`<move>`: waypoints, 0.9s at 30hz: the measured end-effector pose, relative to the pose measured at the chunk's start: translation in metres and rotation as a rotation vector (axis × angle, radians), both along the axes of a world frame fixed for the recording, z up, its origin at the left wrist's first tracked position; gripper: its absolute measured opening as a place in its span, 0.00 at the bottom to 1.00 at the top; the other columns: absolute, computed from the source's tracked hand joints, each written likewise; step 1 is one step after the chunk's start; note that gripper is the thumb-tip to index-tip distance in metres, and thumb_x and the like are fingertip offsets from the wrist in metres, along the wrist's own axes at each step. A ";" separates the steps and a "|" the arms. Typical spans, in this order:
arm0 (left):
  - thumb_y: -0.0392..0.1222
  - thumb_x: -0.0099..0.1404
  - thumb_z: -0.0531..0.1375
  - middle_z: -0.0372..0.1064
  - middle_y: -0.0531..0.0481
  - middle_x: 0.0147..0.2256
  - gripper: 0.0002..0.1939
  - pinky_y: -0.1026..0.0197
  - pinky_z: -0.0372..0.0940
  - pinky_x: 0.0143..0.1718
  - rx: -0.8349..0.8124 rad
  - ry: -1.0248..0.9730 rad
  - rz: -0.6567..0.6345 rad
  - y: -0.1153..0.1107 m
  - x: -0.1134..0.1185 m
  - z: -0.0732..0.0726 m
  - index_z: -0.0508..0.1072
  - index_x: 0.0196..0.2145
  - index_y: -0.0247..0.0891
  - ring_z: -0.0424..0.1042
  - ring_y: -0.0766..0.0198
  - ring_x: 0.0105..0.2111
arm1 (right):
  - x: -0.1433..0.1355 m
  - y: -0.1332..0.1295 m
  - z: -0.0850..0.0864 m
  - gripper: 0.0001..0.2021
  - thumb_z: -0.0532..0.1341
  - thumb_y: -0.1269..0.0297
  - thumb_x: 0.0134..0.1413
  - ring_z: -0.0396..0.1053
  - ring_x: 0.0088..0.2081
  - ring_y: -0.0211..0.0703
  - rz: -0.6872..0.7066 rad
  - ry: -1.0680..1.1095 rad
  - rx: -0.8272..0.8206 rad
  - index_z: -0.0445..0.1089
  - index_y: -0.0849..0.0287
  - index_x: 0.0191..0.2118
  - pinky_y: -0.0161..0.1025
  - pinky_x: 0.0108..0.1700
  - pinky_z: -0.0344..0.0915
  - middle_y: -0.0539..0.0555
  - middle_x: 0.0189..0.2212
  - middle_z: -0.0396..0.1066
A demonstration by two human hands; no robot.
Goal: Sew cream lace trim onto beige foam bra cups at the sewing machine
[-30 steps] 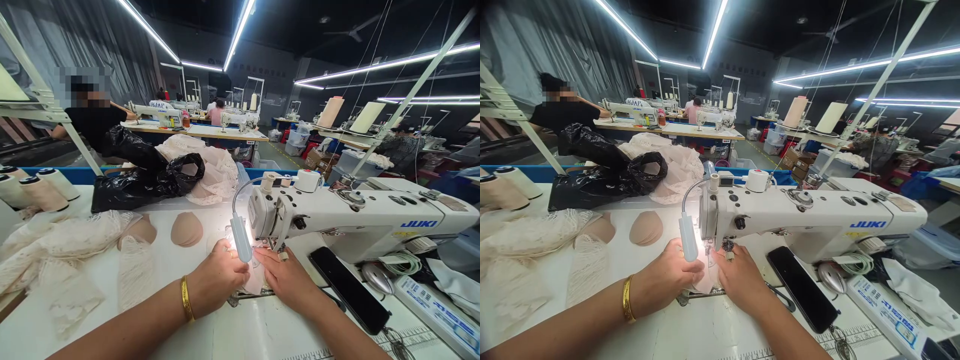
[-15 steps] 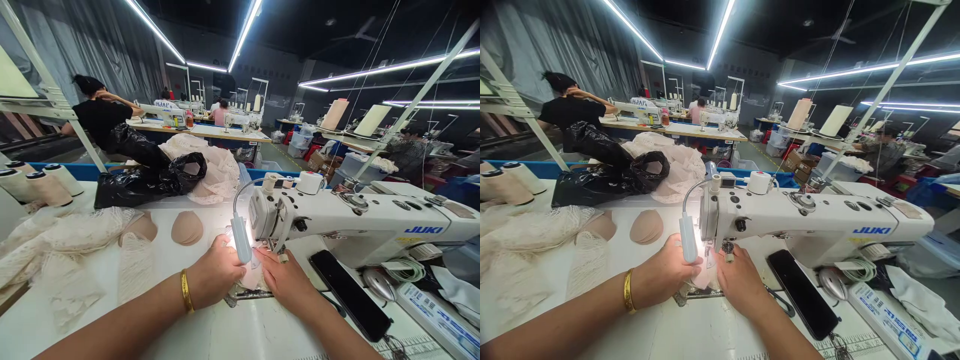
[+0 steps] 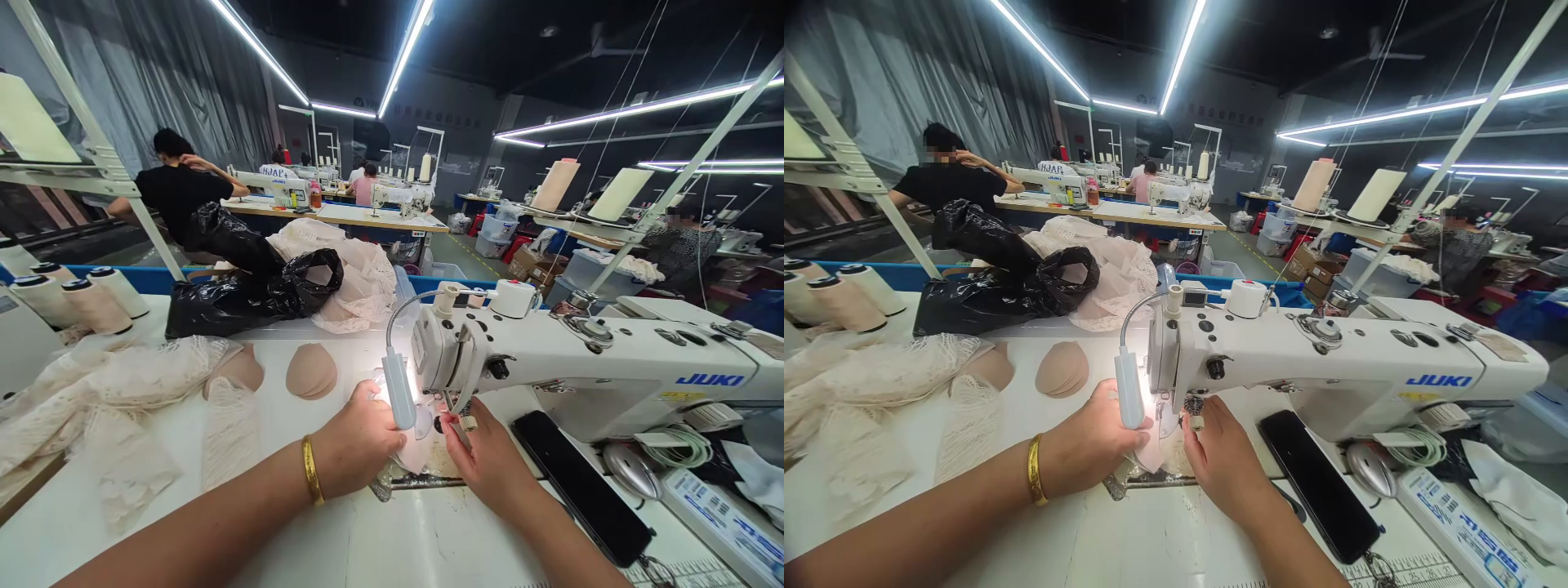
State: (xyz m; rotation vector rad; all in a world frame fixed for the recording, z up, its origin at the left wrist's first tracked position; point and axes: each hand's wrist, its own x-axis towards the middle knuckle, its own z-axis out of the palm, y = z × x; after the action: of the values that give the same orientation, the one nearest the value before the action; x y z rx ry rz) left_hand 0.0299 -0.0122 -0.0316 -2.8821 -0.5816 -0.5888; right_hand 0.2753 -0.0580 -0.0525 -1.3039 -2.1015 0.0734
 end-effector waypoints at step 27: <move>0.26 0.54 0.59 0.68 0.55 0.30 0.09 0.47 0.51 0.46 -0.009 -0.041 -0.003 -0.030 0.005 -0.007 0.68 0.28 0.39 0.56 0.65 0.24 | 0.002 -0.013 0.019 0.16 0.56 0.81 0.56 0.65 0.35 0.44 0.350 -0.217 -0.283 0.73 0.53 0.40 0.39 0.38 0.62 0.50 0.34 0.69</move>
State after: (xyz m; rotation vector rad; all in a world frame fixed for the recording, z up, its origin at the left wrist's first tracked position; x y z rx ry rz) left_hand 0.0353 -0.0424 -0.0386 -2.8863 -0.5877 -0.6489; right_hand 0.2776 -0.0714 -0.0337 -1.1236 -2.5615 0.4088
